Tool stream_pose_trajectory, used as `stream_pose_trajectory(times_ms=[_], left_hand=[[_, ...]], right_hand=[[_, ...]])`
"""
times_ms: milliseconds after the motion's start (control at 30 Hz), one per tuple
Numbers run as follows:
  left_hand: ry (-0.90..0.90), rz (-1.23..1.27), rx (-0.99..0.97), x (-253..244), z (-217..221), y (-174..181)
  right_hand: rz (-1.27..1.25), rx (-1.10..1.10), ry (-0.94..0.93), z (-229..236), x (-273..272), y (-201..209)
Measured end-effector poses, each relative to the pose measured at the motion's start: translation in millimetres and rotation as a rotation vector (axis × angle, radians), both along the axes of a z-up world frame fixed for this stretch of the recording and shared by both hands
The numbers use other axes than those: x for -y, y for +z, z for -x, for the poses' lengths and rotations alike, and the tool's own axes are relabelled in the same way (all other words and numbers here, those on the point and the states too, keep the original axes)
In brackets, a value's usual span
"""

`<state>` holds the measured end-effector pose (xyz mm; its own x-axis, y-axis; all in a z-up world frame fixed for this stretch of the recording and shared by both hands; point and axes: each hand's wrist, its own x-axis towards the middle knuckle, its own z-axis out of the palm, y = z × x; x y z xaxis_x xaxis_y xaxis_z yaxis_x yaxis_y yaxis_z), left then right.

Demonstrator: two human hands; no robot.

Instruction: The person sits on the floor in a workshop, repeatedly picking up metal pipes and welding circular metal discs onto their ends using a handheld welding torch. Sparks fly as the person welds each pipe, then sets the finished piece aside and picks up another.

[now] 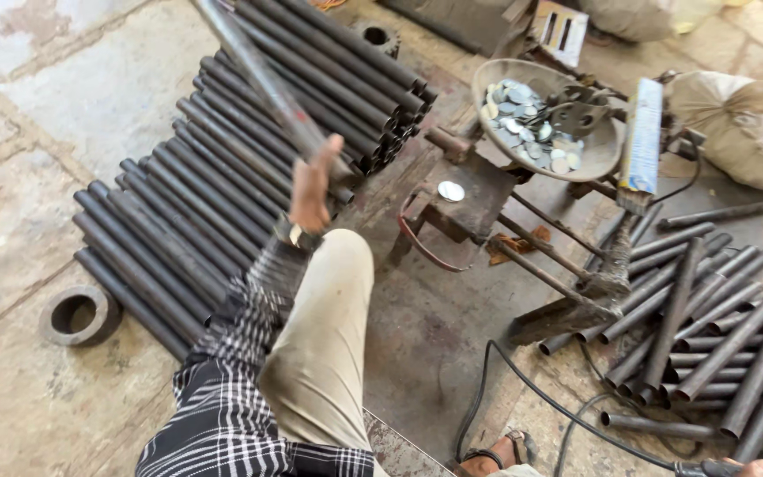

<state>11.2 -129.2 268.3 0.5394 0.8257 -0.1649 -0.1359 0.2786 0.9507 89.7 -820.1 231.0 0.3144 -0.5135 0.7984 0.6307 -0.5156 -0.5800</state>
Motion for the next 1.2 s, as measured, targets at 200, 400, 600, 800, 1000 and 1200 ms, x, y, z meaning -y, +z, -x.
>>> stream_pose_trajectory(times_ms=[200, 400, 600, 800, 1000, 1200], left_hand=[[-0.213, 0.113, 0.643, 25, -44, 80], [-0.341, 0.002, 0.292, 148, -58, 57], [-0.886, -0.031, 0.252, 276, -93, -62], [-0.8, -0.614, 0.041, 324, -112, -200], [-0.73, -0.572, -0.28, 313, -81, -256], [-0.66, -0.58, -0.224, 304, -72, -263]], right_hand=[[-0.046, 0.013, 0.043, 16, 67, 13], [-0.25, 0.029, 0.073, 53, 115, 0], [-0.185, -0.102, 0.01, 85, 101, 25], [-0.104, -0.187, 0.03, 86, 44, 74], [-0.154, -0.254, 0.177, 80, 8, 87], [-0.133, -0.317, 0.222, 72, -17, 90]])
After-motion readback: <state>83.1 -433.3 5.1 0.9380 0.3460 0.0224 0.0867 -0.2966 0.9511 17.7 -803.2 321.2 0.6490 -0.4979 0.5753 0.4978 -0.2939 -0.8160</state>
